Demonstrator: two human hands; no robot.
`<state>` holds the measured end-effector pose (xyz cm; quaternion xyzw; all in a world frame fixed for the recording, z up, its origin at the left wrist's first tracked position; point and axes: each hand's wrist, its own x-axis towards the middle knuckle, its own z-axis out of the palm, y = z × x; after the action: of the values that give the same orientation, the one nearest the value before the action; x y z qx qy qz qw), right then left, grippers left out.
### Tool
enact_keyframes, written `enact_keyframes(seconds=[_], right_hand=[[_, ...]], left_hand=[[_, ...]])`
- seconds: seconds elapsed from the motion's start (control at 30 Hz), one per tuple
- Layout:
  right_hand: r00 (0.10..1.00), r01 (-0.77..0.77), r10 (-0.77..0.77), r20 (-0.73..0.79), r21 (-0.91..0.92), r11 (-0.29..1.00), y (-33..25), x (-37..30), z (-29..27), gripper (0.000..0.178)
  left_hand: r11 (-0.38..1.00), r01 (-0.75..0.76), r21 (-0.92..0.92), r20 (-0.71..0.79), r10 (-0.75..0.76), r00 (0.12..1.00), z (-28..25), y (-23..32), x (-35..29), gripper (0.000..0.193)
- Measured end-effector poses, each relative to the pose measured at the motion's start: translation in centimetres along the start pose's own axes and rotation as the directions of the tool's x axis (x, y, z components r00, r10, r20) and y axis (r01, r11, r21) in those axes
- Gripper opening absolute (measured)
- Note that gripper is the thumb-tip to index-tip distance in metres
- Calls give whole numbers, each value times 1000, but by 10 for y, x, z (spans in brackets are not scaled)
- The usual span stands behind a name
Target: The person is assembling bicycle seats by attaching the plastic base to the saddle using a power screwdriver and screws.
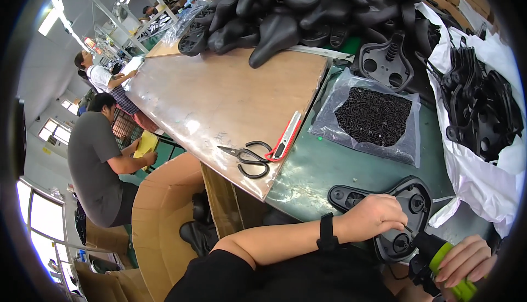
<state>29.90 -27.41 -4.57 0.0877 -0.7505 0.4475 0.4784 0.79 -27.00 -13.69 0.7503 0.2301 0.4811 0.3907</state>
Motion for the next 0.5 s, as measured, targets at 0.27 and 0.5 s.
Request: enact_keyframes(seconds=[0.27,0.5], right_hand=[[555,-6,-176,-813,-216,976,17,21,71,52],[735,-141,-95,-671,-289,947,12,10,64,58]], left_hand=[[999,24,-36,-123,-28,992,-2,10,2,9],[994,28,108,-55,-22,998,2,5,8,11]])
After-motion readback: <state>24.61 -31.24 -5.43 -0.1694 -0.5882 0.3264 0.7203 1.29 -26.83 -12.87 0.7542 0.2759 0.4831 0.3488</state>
